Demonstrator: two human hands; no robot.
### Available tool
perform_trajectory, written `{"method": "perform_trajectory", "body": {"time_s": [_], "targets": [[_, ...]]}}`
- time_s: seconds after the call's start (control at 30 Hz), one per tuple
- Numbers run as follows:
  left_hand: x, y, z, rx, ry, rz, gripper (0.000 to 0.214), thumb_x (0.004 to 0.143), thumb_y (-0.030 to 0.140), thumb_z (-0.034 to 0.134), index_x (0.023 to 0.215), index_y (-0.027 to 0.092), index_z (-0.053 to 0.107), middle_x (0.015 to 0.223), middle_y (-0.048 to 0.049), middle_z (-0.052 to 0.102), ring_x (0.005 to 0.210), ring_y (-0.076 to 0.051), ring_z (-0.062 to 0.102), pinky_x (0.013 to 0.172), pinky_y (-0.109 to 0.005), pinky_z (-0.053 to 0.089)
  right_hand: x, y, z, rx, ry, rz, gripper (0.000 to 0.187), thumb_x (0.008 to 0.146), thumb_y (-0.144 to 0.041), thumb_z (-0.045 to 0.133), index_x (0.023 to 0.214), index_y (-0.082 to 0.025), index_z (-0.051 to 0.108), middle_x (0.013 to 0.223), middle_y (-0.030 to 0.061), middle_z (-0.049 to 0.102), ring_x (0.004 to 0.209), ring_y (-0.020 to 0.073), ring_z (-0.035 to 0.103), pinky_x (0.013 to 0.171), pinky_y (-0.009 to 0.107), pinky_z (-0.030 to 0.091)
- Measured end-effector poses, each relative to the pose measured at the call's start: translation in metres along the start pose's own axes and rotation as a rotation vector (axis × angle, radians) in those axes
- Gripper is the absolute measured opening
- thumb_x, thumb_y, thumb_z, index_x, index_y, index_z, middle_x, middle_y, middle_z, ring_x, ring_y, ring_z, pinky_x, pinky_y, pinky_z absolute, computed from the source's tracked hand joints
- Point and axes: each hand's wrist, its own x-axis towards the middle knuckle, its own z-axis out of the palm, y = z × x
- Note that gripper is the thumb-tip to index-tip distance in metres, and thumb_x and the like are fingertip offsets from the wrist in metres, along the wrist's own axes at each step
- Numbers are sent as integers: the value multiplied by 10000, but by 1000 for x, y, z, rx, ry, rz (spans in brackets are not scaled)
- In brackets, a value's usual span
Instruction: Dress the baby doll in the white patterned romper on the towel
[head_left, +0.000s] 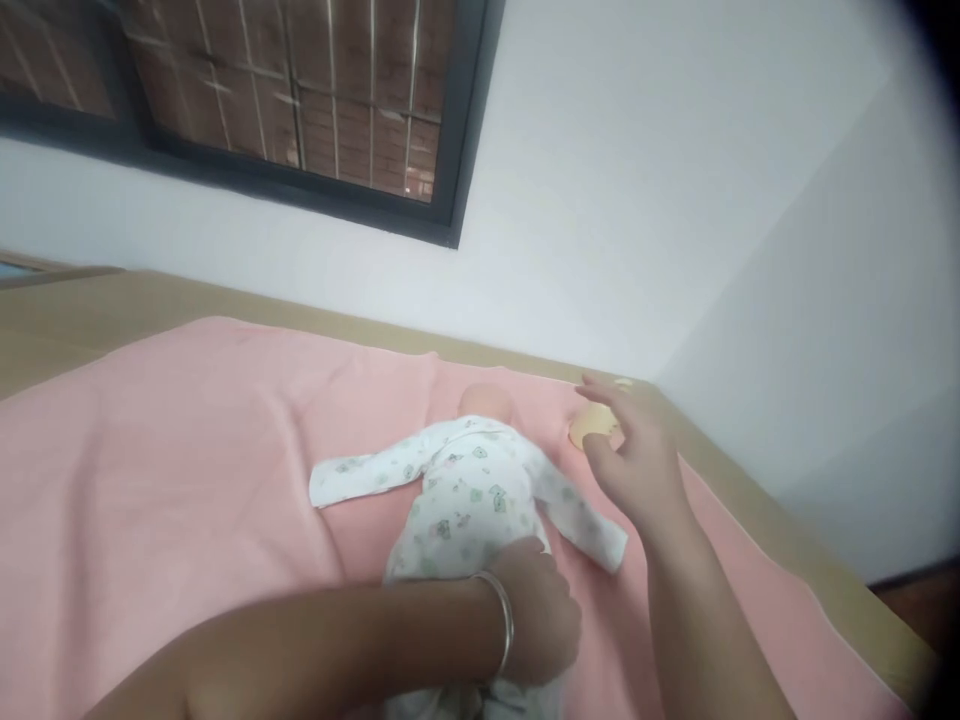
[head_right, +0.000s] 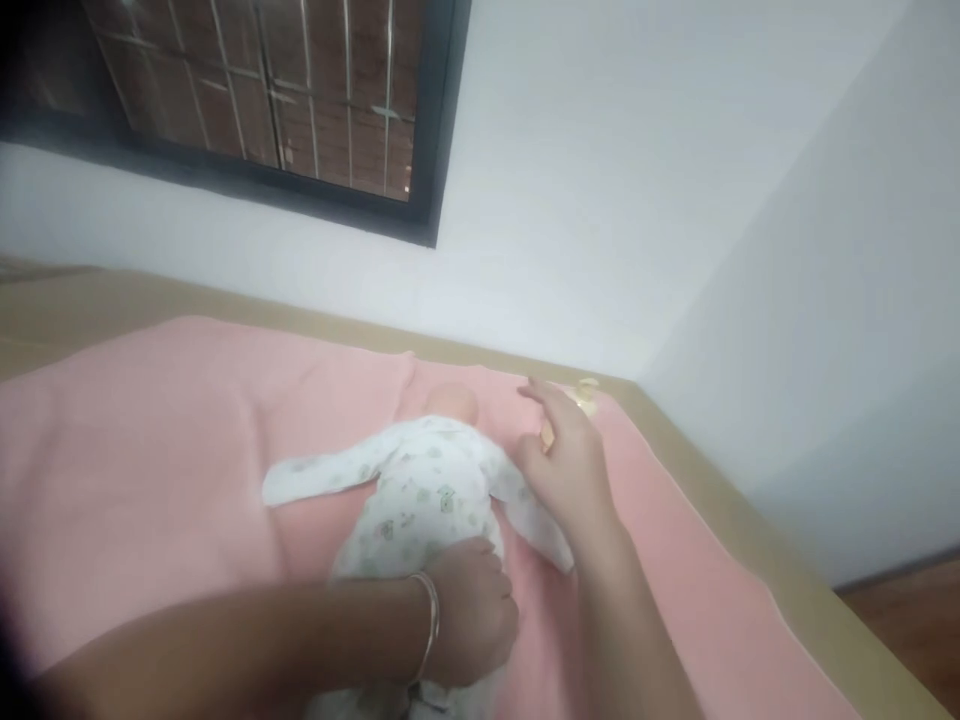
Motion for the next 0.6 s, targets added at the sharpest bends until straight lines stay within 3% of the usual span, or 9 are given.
{"method": "perform_trajectory", "body": {"time_s": [0.13, 0.27, 0.37, 0.43, 0.6], "targets": [[9, 7, -27, -302, 31, -182, 202, 777, 286, 516, 630, 183, 608, 711, -50, 654, 757, -191, 583, 757, -347, 413, 22, 75, 4, -78, 134, 83, 506, 691, -164, 457, 1192, -176, 527, 1329, 98, 456, 1220, 254, 417, 1021, 444, 323], [35, 0, -65, -1105, 51, -463, 176, 755, 295, 534, 749, 167, 654, 769, -43, 674, 787, -187, 613, 737, -296, 461, 30, 132, 15, -207, 245, 114, 652, 688, -176, 467, 1326, -79, 371, 1468, 165, 183, 1337, 292, 201, 1073, 476, 221], [73, -21, -92, -1643, 107, -672, 233, 771, 295, 505, 822, 109, 636, 826, -101, 670, 761, -200, 636, 744, -327, 495, 31, 147, 21, -209, 191, 95, 734, 689, -125, 428, 1395, -77, 233, 1487, 150, 112, 1365, 253, 111, 1087, 453, 210], [103, -40, -104, -1850, 196, -785, 261, 799, 280, 456, 864, 82, 612, 857, -140, 655, 792, -204, 641, 772, -328, 503, 31, 148, 22, -212, 147, 71, 746, 686, -93, 402, 1407, -82, 209, 1488, 141, 116, 1369, 231, 97, 1094, 440, 202], [163, -93, -100, -1906, 446, -911, 416, 837, 361, 423, 1087, 45, 525, 1028, -212, 580, 941, -255, 610, 772, -348, 520, 31, 146, 23, -207, 19, 63, 690, 735, -82, 359, 1408, -56, 213, 1460, 169, 206, 1363, 243, 126, 1092, 472, 166]]}}
